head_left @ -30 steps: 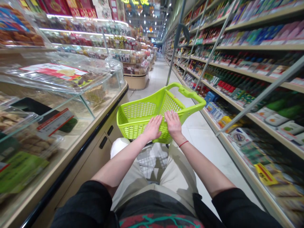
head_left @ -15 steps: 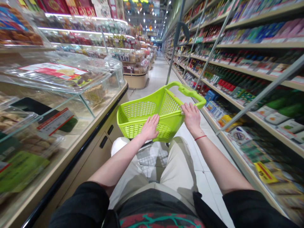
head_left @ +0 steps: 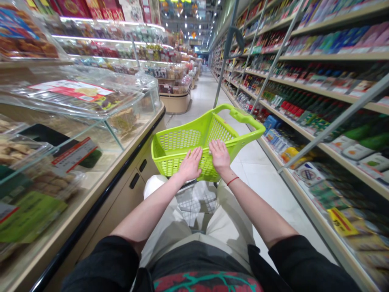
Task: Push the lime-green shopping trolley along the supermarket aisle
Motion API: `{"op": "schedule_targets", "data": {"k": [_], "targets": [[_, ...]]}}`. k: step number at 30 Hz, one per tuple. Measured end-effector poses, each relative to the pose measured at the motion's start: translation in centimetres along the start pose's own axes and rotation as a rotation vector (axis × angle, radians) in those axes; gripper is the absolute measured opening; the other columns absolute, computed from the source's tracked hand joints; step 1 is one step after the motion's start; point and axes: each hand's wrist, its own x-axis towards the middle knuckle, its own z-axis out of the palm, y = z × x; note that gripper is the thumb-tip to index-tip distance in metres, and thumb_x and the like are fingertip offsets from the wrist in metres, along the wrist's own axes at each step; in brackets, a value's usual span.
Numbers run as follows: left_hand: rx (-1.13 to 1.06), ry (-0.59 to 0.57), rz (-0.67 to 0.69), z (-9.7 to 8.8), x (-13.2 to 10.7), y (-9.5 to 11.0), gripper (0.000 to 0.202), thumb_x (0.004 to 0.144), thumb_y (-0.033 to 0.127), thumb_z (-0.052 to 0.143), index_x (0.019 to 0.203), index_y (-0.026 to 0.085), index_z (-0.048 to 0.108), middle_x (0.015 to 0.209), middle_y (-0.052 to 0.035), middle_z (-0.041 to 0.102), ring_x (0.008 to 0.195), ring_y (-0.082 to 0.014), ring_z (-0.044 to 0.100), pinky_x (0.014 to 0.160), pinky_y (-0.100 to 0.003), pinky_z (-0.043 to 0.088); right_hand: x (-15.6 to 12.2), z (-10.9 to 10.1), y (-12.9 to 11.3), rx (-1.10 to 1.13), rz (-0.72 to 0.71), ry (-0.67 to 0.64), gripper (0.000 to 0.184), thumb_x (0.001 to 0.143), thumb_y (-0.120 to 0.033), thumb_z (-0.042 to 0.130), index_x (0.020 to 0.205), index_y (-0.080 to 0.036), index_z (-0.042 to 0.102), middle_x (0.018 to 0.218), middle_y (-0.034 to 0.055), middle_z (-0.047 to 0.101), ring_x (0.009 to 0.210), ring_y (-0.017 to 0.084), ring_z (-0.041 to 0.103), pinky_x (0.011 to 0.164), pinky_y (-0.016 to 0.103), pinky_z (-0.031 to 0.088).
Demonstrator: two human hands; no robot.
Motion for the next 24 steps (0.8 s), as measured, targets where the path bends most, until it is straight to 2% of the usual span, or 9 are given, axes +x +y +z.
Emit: {"op": "schedule_targets", "data": {"k": [2,4,6,9,14,17,20,24], "targets": [[-0.005,0.000,0.005,0.1,0.0,-0.1,0.091,0.077,0.028,0.053,0.157,0.002,0.017,0.167,-0.0201,0.017,0.156,-0.0293,0.014,0.127,-0.047,0.010,0.1,0.2,-1.1,0.009,-0.024,-0.049,0.049,0.095,-0.010,0.039,0.141,-0.010,0.056,0.151,0.0149,0.052,0.147,0.028,0.038,0.122,0.052,0.027],[-0.014,0.010,0.014,0.2,-0.1,-0.2,0.092,0.077,0.028,0.053,0.158,0.004,0.017,0.167,-0.0196,0.018,0.156,-0.0290,0.015,0.127,-0.048,0.011,0.2,-0.1,-1.1,0.018,-0.069,-0.082,0.050,0.095,-0.010,0.039,0.142,-0.011,0.054,0.152,0.0141,0.051,0.147,0.027,0.037,0.122,0.052,0.027],[-0.020,0.023,0.018,0.2,-0.2,-0.2,0.092,0.076,0.027,0.053,0.158,0.006,0.016,0.167,-0.0191,0.018,0.156,-0.0286,0.015,0.127,-0.048,0.011,0.1,-0.7,-0.2,0.016,-0.126,-0.103,0.052,0.094,-0.009,0.039,0.144,-0.013,0.054,0.152,0.0121,0.051,0.147,0.025,0.038,0.122,0.050,0.028],[-0.020,0.023,0.014,0.1,-0.2,-0.2,0.093,0.076,0.027,0.053,0.158,0.005,0.016,0.167,-0.0188,0.018,0.156,-0.0283,0.015,0.127,-0.047,0.012,0.0,-2.3,2.5,-0.024,-0.157,-0.114,0.054,0.092,-0.005,0.040,0.143,-0.015,0.054,0.151,0.0099,0.053,0.146,0.024,0.040,0.121,0.048,0.030],[-0.023,-0.002,0.015,0.1,-0.1,-0.2,0.093,0.077,0.028,0.053,0.158,0.002,0.016,0.167,-0.0190,0.015,0.156,-0.0283,0.012,0.127,-0.046,0.010,0.1,-4.7,7.9,-0.112,-0.012,-0.038,0.056,0.087,-0.003,0.044,0.139,-0.017,0.058,0.148,0.0099,0.056,0.144,0.026,0.042,0.119,0.053,0.031],[-0.035,0.004,0.014,0.2,0.1,-0.2,0.094,0.076,0.028,0.053,0.158,0.004,0.015,0.167,-0.0183,0.015,0.156,-0.0278,0.012,0.127,-0.047,0.010,0.4,-5.0,9.6,-0.136,0.110,0.033,0.052,0.088,-0.005,0.043,0.135,-0.016,0.061,0.145,0.0121,0.059,0.141,0.028,0.044,0.117,0.053,0.032],[-0.048,0.015,0.015,0.4,0.2,-0.2,0.095,0.076,0.028,0.054,0.159,0.007,0.014,0.168,-0.0176,0.015,0.156,-0.0276,0.012,0.127,-0.048,0.010,0.5,-4.1,8.7,-0.133,0.148,0.071,0.048,0.091,-0.007,0.040,0.134,-0.015,0.062,0.142,0.0139,0.061,0.141,0.029,0.045,0.116,0.054,0.033],[-0.053,0.023,0.016,0.5,0.2,-0.3,0.096,0.075,0.029,0.054,0.159,0.007,0.013,0.167,-0.0183,0.016,0.156,-0.0284,0.013,0.127,-0.048,0.010,0.5,-1.8,4.1,-0.082,0.060,0.045,0.048,0.092,-0.007,0.040,0.135,-0.013,0.061,0.143,0.0143,0.060,0.142,0.029,0.044,0.117,0.053,0.032]]}}
